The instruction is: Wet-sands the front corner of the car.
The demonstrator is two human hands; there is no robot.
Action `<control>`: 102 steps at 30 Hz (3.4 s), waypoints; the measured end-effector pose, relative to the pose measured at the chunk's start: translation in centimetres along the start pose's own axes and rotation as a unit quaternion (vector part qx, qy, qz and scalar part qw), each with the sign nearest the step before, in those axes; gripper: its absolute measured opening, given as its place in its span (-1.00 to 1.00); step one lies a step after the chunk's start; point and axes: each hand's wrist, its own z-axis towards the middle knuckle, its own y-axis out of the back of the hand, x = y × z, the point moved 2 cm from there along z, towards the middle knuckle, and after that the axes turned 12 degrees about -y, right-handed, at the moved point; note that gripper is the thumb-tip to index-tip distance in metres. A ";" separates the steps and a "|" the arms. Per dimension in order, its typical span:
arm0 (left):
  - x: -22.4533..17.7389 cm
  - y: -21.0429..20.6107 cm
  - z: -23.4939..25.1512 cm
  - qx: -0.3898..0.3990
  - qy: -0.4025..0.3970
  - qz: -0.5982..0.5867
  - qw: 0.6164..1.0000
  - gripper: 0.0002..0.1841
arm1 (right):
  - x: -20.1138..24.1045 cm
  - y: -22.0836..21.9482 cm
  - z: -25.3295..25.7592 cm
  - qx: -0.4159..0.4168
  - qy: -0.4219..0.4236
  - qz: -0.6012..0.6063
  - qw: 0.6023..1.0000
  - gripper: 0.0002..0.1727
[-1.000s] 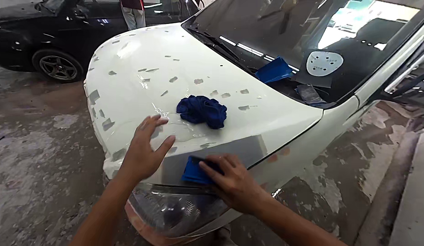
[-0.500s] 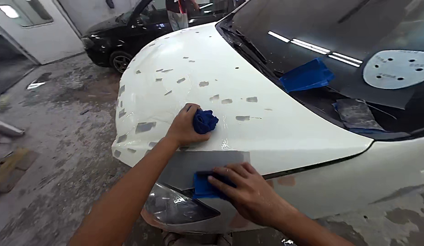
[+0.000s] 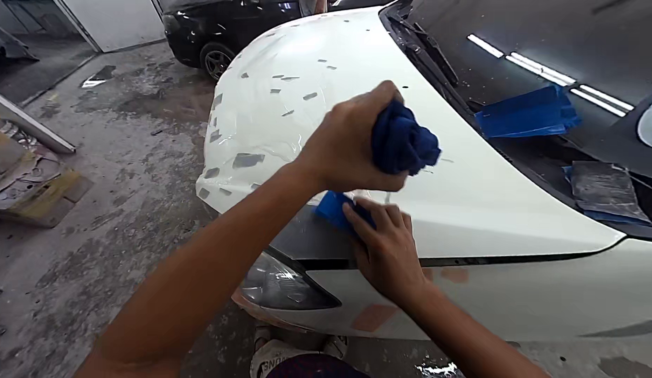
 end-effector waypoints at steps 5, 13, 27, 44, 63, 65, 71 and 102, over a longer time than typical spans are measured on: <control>1.3 1.7 -0.9 0.027 -0.005 -0.006 1.000 -0.22 | 1.2 -0.8 0.4 0.069 0.113 0.020 0.991 -0.58; 12.9 4.4 -10.4 0.003 0.289 0.052 0.956 0.10 | 4.6 -3.0 0.5 0.056 0.084 -0.015 0.995 -0.53; 18.5 12.3 -25.8 0.018 0.350 0.119 0.929 -0.18 | 8.5 -7.5 5.5 0.032 0.043 -0.069 0.996 -0.57; 19.0 11.9 -27.7 -0.081 0.346 0.143 0.924 -0.23 | 15.4 -11.0 5.5 0.089 0.050 -0.099 0.990 -0.57; 18.8 11.9 -28.3 -0.096 0.351 0.144 0.920 -0.27 | 16.9 -11.6 4.8 0.119 0.065 -0.110 0.985 -0.54; 19.0 12.1 -28.3 -0.094 0.355 0.140 0.920 -0.26 | 16.3 -12.2 6.6 0.092 0.068 -0.120 0.986 -0.56; 18.5 12.1 -28.4 -0.102 0.356 0.138 0.919 -0.30 | 17.7 -12.7 5.7 0.090 0.033 -0.128 0.987 -0.53; 18.8 12.5 -27.0 -0.060 0.357 0.134 0.922 -0.36 | 9.7 -4.8 -1.6 0.003 -0.104 -0.127 0.986 -0.55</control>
